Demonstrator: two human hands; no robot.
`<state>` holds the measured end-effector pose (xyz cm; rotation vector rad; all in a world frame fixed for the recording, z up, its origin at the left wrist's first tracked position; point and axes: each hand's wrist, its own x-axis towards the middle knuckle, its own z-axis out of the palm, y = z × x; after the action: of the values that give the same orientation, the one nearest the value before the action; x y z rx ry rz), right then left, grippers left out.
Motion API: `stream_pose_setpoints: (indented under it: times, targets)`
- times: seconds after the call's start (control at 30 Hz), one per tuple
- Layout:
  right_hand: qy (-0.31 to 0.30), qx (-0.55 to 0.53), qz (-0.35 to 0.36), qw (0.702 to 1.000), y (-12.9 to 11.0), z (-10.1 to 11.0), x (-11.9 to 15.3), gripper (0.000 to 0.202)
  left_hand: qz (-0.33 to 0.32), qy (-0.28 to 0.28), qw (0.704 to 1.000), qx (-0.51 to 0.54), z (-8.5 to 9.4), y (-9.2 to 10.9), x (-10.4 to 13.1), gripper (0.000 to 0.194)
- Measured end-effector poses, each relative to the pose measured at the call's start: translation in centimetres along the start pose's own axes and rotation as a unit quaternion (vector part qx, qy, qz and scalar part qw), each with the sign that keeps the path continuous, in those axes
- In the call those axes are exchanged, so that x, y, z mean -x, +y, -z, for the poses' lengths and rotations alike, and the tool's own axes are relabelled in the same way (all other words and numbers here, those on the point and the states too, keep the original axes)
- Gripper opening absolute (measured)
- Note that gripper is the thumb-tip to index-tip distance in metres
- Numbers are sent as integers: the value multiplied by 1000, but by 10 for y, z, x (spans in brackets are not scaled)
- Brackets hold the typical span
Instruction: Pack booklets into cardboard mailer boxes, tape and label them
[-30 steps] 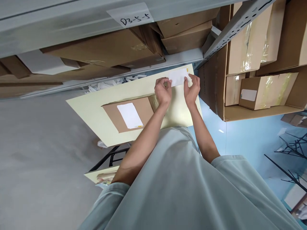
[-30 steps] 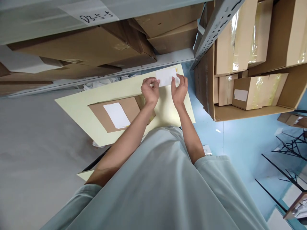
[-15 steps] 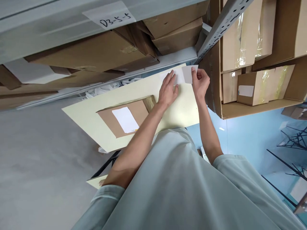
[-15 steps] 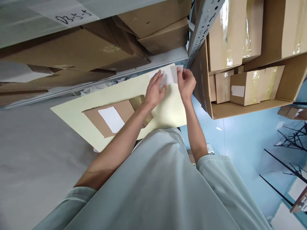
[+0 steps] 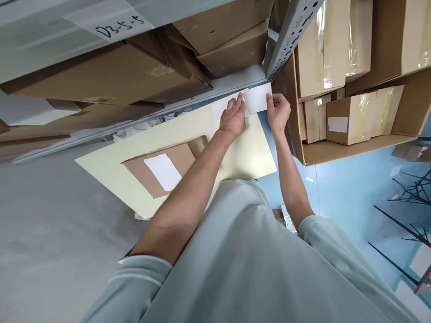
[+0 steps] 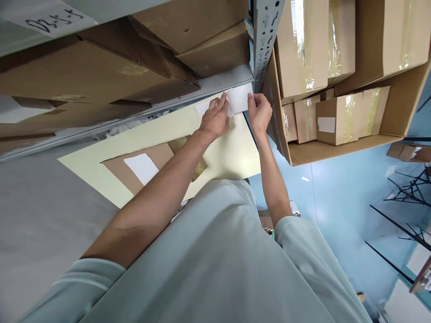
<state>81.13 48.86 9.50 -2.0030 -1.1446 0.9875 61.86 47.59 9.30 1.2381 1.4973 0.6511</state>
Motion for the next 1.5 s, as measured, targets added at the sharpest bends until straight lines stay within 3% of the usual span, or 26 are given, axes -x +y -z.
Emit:
stream_pose_setpoints:
  times: [0.2,0.27,0.37,0.47,0.57,0.67,0.8,0.93,1.0,1.13,1.27,1.5]
  targets:
    - [215,-55,24,975,6,47,6,64,-5,-6,1000,-15,2,6,2,70]
    - [193,-79,44,977,-5,57,17,67,13,-5,1000,-7,1,6,-3,68]
    - [129,-86,82,985,-37,57,43,63,50,-2,999,13,-1,10,-15,62]
    - [124,-84,132,980,-71,51,76,56,75,13,994,80,7,32,-11,55]
    - [81,-75,162,981,-87,49,107,53,93,-3,980,176,29,68,31,48]
    - [-34,-42,192,980,-86,46,137,41,127,-11,963,236,55,103,97,49]
    - [-128,-5,256,958,-83,35,175,24,148,47,948,278,82,124,174,48]
    - [-185,-5,291,939,-98,26,214,18,156,105,938,290,103,116,219,44]
    - [-196,-28,280,939,-109,22,233,26,145,112,934,308,114,108,236,47]
    - [-176,-133,166,961,-130,11,264,52,111,109,932,328,134,95,265,51]
    - [-239,-212,73,945,-148,-2,287,62,103,118,927,342,151,84,290,52]
    - [-356,-216,80,906,-180,-15,327,72,99,52,917,384,193,66,333,65]
